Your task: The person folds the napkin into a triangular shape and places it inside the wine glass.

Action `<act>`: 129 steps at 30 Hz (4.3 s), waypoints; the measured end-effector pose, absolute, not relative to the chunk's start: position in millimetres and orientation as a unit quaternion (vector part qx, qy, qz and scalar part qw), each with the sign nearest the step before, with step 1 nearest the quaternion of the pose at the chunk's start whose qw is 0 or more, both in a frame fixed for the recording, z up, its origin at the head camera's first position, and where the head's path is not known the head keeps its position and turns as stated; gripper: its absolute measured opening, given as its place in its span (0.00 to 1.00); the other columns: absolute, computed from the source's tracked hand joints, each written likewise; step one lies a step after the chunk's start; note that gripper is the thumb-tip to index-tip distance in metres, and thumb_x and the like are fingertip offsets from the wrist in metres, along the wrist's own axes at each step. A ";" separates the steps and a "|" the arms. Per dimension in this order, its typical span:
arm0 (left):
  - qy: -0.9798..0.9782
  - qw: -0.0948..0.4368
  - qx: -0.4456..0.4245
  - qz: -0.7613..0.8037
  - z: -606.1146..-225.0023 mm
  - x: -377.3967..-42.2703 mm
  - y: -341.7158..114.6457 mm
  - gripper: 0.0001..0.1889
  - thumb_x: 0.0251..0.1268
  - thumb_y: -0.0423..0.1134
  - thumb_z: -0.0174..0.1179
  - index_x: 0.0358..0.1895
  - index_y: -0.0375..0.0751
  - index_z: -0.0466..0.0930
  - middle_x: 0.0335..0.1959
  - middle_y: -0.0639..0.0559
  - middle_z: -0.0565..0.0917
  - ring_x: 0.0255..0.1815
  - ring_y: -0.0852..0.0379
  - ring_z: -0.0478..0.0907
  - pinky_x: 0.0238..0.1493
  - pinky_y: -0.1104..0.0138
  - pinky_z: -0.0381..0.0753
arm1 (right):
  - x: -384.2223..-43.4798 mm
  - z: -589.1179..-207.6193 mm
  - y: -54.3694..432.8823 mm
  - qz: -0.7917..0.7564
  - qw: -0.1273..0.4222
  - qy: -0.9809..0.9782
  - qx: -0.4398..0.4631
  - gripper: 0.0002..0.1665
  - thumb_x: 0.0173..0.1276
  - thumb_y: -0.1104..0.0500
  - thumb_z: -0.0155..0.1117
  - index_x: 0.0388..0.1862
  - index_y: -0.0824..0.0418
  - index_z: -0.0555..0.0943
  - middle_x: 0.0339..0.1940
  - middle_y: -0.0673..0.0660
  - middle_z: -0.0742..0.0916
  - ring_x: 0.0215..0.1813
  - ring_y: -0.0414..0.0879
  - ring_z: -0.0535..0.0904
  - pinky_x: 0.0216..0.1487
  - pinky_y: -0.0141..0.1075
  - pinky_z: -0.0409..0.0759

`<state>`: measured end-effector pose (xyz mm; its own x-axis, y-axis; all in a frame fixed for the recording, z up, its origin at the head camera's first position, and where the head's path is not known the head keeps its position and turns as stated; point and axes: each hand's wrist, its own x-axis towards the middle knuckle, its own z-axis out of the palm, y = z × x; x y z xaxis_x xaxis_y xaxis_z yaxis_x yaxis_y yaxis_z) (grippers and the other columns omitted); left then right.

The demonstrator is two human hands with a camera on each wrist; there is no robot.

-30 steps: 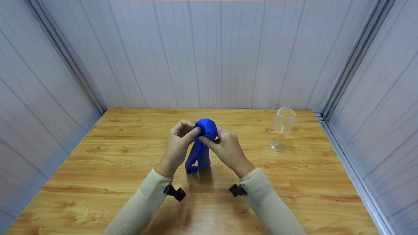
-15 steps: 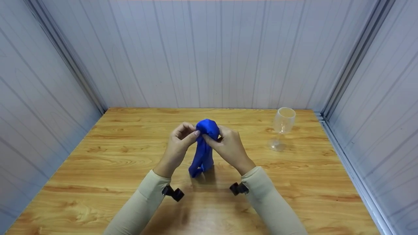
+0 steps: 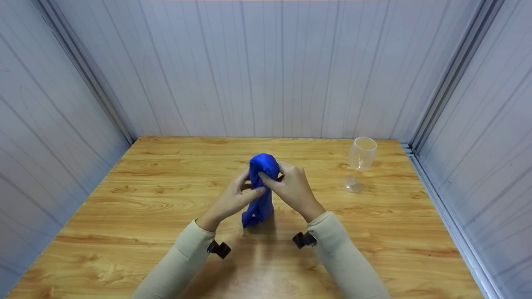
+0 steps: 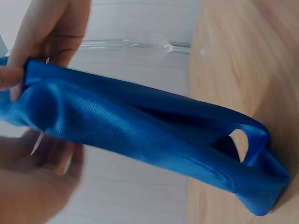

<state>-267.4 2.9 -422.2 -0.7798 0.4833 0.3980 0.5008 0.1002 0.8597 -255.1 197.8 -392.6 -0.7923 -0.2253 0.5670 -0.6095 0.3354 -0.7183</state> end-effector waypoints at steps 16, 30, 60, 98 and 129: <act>-0.746 -0.073 -0.321 -0.579 -436.1 -269.5 15.6 0.21 0.70 0.44 0.60 0.64 0.46 0.75 0.37 0.54 0.81 0.33 0.58 0.79 0.36 0.65 0.79 | -254.9 -393.9 196.8 0.531 0.156 -0.796 0.245 0.07 0.65 0.61 0.73 0.39 0.63 0.86 0.35 0.54 0.89 0.34 0.46 0.84 0.33 0.33 0.82; -0.745 -0.072 -0.287 -0.598 -442.2 -270.3 8.2 0.23 0.73 0.45 0.56 0.67 0.46 0.70 0.48 0.52 0.81 0.44 0.56 0.78 0.46 0.60 0.79 | -256.1 -399.7 213.0 0.498 0.097 -0.831 0.228 0.16 0.71 0.59 0.68 0.55 0.61 0.82 0.44 0.53 0.88 0.48 0.48 0.83 0.48 0.38 0.80; -0.731 -0.051 -0.182 -0.655 -449.2 -273.3 -34.6 0.28 0.70 0.45 0.60 0.68 0.36 0.68 0.57 0.42 0.79 0.53 0.51 0.77 0.58 0.53 0.75 | -295.7 -501.7 370.5 0.437 0.050 -0.897 -0.028 0.39 0.75 0.36 0.54 0.65 0.68 0.75 0.61 0.68 0.80 0.62 0.61 0.74 0.62 0.54 0.70; -0.740 -0.033 -0.167 -0.651 -452.4 -269.2 -40.8 0.32 0.68 0.45 0.61 0.71 0.35 0.65 0.62 0.41 0.77 0.61 0.48 0.75 0.62 0.50 0.73 | -317.8 -502.5 383.2 0.557 0.068 -0.821 -0.108 0.40 0.78 0.42 0.52 0.72 0.70 0.55 0.58 0.62 0.73 0.53 0.45 0.71 0.50 0.34 0.73; -0.730 -0.015 -0.149 -0.666 -444.5 -273.8 -53.7 0.32 0.69 0.43 0.61 0.72 0.33 0.62 0.60 0.39 0.76 0.57 0.47 0.75 0.60 0.48 0.73 | -301.2 -497.2 335.9 0.547 0.029 -0.837 -0.006 0.39 0.79 0.45 0.53 0.72 0.75 0.61 0.65 0.72 0.76 0.63 0.56 0.73 0.59 0.36 0.73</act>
